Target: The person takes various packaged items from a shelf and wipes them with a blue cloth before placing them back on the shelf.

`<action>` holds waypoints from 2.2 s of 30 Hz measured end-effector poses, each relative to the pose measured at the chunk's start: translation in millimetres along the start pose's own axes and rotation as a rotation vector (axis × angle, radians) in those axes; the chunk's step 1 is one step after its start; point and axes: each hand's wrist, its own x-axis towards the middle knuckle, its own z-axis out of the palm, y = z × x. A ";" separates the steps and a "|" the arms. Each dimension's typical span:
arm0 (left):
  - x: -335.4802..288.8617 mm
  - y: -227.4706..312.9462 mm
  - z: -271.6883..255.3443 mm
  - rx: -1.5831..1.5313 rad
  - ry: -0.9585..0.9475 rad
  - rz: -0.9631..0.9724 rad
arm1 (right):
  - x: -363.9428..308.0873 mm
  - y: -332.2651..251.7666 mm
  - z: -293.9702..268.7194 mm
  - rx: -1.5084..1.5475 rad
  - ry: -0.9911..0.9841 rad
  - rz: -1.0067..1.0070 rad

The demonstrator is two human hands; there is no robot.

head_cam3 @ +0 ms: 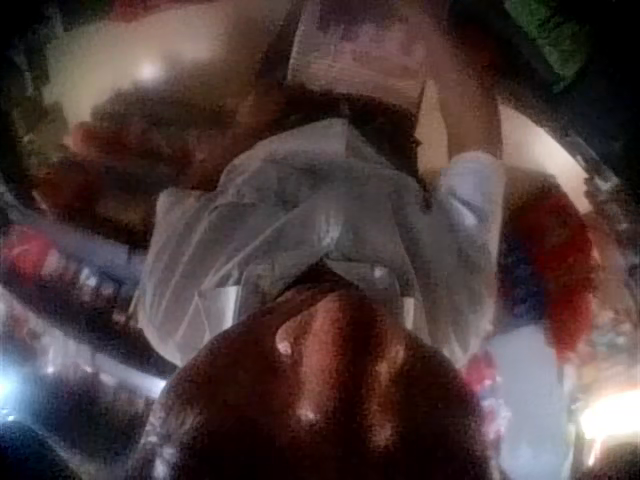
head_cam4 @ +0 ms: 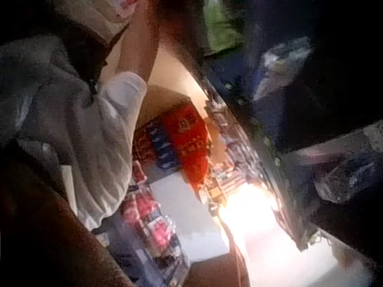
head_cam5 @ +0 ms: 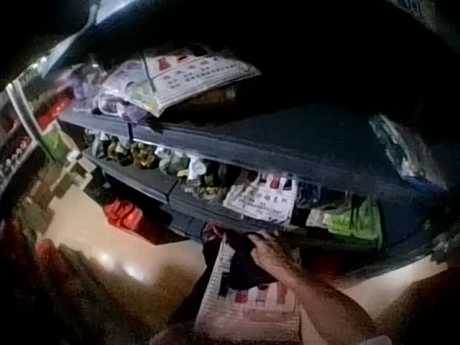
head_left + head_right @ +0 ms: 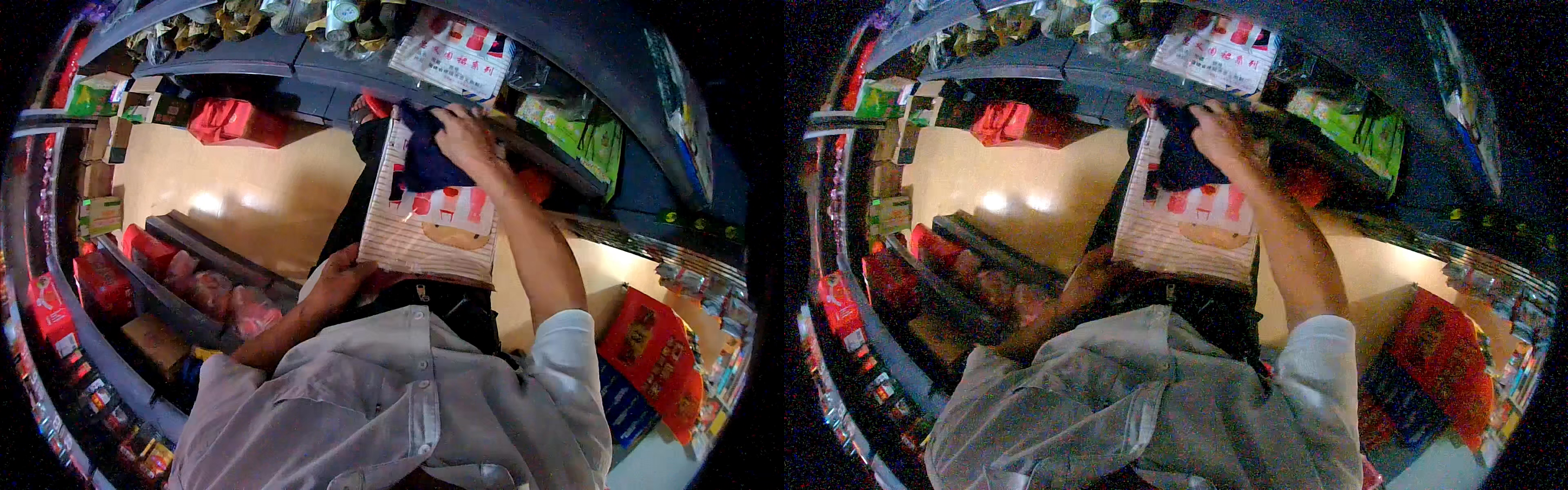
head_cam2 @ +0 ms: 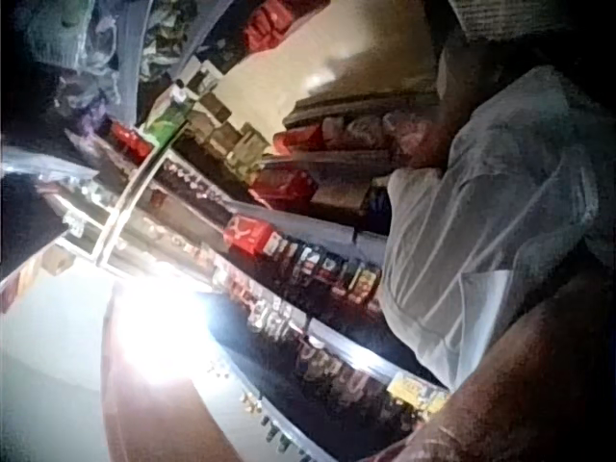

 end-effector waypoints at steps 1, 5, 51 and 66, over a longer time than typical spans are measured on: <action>1.5 -1.8 0.2 -0.033 -0.014 -0.023 | -3.6 17.7 1.1 0.070 -0.017 0.009; -1.1 6.2 2.2 -0.284 -0.040 -0.050 | -41.5 25.0 -34.8 0.165 0.027 0.208; 44.3 27.1 -3.3 -0.573 0.035 -0.224 | -32.1 -39.4 -18.4 0.472 -0.035 -0.118; 76.9 27.9 -27.6 -0.757 -0.102 -0.114 | -120.0 -63.3 -61.7 0.501 -0.993 -0.297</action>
